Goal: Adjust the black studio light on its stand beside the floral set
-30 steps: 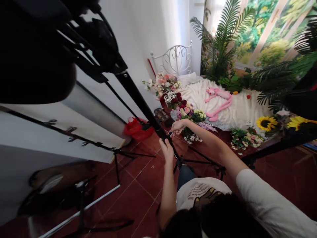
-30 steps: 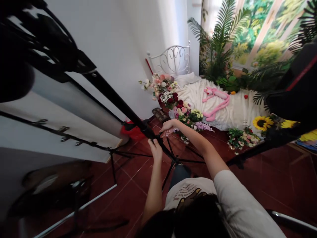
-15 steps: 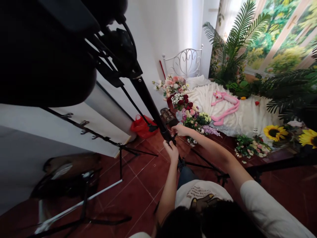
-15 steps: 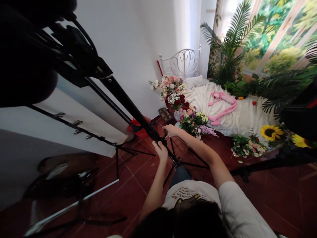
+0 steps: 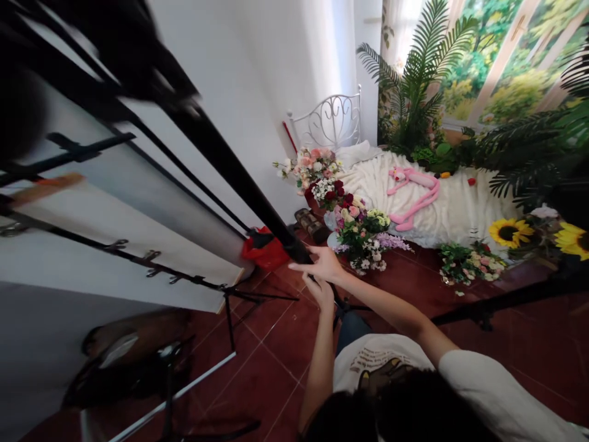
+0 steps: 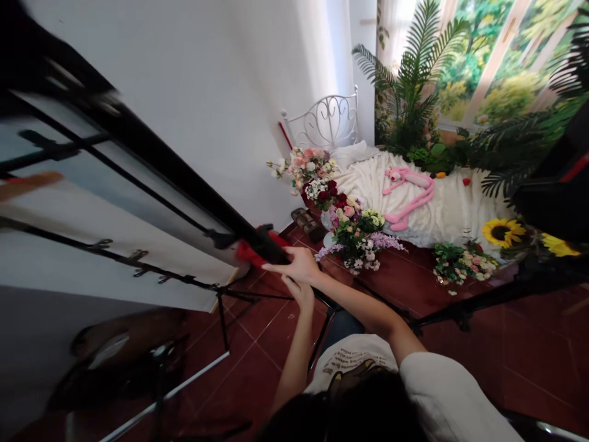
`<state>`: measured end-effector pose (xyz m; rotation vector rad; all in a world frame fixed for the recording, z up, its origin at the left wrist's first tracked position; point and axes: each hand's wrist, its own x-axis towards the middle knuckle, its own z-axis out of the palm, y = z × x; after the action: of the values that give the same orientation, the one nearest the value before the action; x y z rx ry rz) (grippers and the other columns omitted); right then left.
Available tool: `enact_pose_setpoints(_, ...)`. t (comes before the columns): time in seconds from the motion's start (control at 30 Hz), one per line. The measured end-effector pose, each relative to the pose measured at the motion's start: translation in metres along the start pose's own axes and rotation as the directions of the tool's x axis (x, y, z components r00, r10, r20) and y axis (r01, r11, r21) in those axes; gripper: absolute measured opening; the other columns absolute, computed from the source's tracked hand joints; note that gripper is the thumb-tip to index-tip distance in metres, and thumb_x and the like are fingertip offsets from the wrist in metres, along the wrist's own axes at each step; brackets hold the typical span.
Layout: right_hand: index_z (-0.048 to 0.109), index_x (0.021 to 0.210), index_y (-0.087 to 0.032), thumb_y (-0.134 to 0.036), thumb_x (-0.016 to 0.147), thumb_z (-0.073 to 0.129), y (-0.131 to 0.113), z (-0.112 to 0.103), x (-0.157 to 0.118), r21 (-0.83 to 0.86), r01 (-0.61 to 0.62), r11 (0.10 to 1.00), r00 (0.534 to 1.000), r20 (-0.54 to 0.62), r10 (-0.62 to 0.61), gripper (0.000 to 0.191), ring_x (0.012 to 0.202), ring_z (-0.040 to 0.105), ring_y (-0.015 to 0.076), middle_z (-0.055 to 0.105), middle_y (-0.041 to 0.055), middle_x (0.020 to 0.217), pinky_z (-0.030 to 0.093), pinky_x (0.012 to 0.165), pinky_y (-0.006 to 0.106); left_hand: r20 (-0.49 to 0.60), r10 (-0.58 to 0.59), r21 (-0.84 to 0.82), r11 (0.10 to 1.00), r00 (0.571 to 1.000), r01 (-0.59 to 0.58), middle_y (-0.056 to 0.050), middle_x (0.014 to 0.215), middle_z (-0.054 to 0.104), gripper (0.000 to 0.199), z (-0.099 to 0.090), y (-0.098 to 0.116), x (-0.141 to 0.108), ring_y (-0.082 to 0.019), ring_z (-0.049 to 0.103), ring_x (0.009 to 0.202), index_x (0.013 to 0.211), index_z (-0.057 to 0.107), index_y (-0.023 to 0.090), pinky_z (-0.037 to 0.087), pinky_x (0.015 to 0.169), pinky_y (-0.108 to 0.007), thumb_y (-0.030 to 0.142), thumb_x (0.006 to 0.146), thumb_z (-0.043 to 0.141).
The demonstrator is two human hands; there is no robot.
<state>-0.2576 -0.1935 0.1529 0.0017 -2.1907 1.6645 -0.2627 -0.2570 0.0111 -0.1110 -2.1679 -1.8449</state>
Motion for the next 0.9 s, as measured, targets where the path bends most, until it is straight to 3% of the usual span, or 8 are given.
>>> enact_pose_setpoints(0.13,0.071,0.100,-0.013,-0.053,0.070,0.073,-0.054,-0.005,0.021,0.112,0.089,0.990,0.995,-0.042,-0.085,0.050,0.086,0.063,0.0174,0.070,0.0004,0.089,0.046,0.076,0.023,-0.103,-0.005,-0.028,1.000,0.995,0.002,-0.013,0.110,0.060,0.052,0.003,0.008,0.000,-0.021,0.059,0.099,0.114,0.049,0.016,0.046,0.087,-0.033,0.058,0.091,0.032)
enact_pose_setpoints(0.23,0.069,0.106,-0.013,-0.053,0.071,0.073,-0.066,-0.016,0.033,0.180,0.115,0.977,0.992,0.032,-0.122,0.053,0.093,0.063,0.0194,0.070,0.0005,0.093,0.048,0.082,0.026,-0.156,-0.015,0.000,1.000,0.988,0.015,-0.011,0.099,0.061,0.050,0.007,0.015,0.001,-0.020,0.059,0.090,0.107,0.051,0.015,0.046,0.081,-0.032,0.059,0.090,0.032)
enact_pose_setpoints(0.3,0.067,0.112,-0.016,-0.053,0.072,0.073,-0.051,-0.026,0.034,0.251,0.140,0.958,0.974,0.137,-0.178,0.055,0.103,0.062,0.0207,0.069,0.0025,0.103,0.048,0.090,0.029,-0.183,-0.008,0.019,1.000,0.983,0.011,-0.010,0.094,0.060,0.049,0.007,0.017,0.002,-0.019,0.059,0.086,0.103,0.052,0.015,0.046,0.079,-0.031,0.059,0.090,0.033)
enact_pose_setpoints(0.4,0.061,0.122,-0.020,-0.054,0.083,0.060,0.000,-0.042,0.026,0.334,0.122,0.935,0.950,0.235,-0.208,0.052,0.119,0.055,0.0198,0.062,0.0058,0.124,0.044,0.101,0.033,-0.195,0.001,0.035,0.999,0.981,0.005,-0.007,0.087,0.058,0.048,0.007,0.018,0.003,-0.018,0.057,0.080,0.096,0.051,0.016,0.045,0.076,-0.030,0.060,0.089,0.033)
enact_pose_setpoints(0.5,0.060,0.120,-0.019,-0.051,0.087,0.056,0.058,-0.047,0.012,0.235,-0.012,0.972,0.960,0.273,-0.054,0.046,0.117,0.056,0.0197,0.061,0.0085,0.124,0.044,0.101,0.036,-0.174,-0.001,0.032,0.999,0.985,0.007,-0.004,0.080,0.055,0.046,0.006,0.015,0.004,-0.016,0.055,0.075,0.093,0.050,0.017,0.045,0.073,-0.029,0.060,0.089,0.033)
enact_pose_setpoints(0.6,0.060,0.106,-0.018,-0.047,0.089,0.054,0.094,-0.039,0.000,0.152,-0.098,0.983,0.959,0.279,0.053,0.034,0.102,0.061,0.0174,0.065,0.0064,0.108,0.049,0.092,0.034,-0.166,-0.024,0.031,0.999,0.986,0.029,-0.002,0.080,0.054,0.046,0.005,0.012,0.004,-0.015,0.055,0.073,0.094,0.048,0.018,0.045,0.071,-0.028,0.061,0.089,0.034)
enact_pose_setpoints(0.77,0.053,0.093,-0.019,-0.042,0.088,0.058,0.103,-0.025,-0.002,0.174,-0.072,0.982,0.978,0.204,0.036,0.024,0.076,0.063,0.0126,0.064,-0.0011,0.080,0.052,0.073,0.026,-0.164,-0.033,0.026,0.999,0.986,0.038,-0.004,0.084,0.055,0.046,0.007,0.009,0.005,-0.016,0.057,0.075,0.096,0.047,0.017,0.046,0.072,-0.029,0.060,0.089,0.033)
enact_pose_setpoints(0.9,0.053,0.103,-0.020,-0.039,0.082,0.067,0.097,-0.022,0.013,-0.008,-0.231,0.973,0.961,0.156,0.229,0.032,0.059,0.060,0.0103,0.060,-0.0065,0.065,0.048,0.060,0.020,-0.150,-0.028,-0.005,1.000,0.988,0.027,-0.006,0.089,0.057,0.045,0.007,0.006,0.005,-0.016,0.058,0.081,0.099,0.047,0.017,0.047,0.076,-0.029,0.059,0.090,0.033)
